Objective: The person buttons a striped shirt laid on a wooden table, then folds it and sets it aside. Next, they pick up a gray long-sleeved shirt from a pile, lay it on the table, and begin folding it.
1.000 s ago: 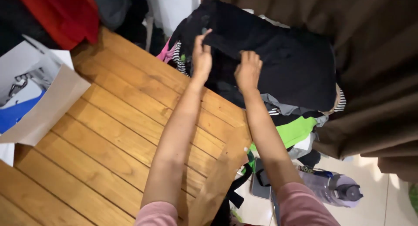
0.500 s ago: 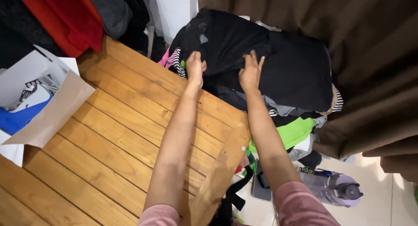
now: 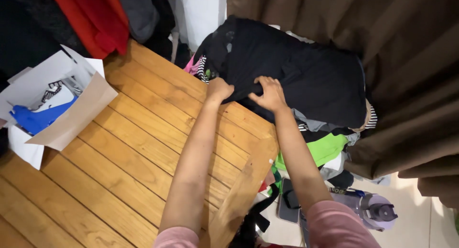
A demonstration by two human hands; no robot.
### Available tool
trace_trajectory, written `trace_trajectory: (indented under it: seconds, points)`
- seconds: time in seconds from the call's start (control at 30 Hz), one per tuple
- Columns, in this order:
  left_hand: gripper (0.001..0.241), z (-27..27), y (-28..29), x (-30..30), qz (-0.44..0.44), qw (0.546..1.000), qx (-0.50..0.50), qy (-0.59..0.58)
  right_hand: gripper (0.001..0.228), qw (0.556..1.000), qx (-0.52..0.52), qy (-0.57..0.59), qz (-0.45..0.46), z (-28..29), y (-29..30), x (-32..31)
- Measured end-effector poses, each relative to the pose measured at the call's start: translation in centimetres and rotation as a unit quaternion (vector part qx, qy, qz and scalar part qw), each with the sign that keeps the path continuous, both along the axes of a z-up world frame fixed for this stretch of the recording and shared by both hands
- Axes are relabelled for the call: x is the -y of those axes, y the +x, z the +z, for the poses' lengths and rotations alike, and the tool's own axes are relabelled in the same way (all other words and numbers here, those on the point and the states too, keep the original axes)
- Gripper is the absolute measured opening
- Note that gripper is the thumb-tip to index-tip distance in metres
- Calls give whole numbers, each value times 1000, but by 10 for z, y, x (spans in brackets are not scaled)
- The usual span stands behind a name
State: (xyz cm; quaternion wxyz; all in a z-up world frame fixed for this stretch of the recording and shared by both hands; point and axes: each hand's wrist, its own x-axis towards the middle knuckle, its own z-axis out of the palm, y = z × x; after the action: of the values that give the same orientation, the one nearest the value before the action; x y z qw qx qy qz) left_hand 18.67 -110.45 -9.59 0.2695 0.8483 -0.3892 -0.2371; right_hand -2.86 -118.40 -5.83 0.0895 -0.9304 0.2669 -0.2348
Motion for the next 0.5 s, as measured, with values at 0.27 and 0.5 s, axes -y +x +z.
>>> trace_trajectory:
  seconds: [0.27, 0.5]
  points:
    - [65, 95, -32, -60, -45, 999, -19, 10, 62, 979, -39, -86, -183, -39, -10, 55]
    - [66, 110, -16, -95, -61, 997, -16, 47, 20, 979, 65, -96, -170, -69, -46, 94]
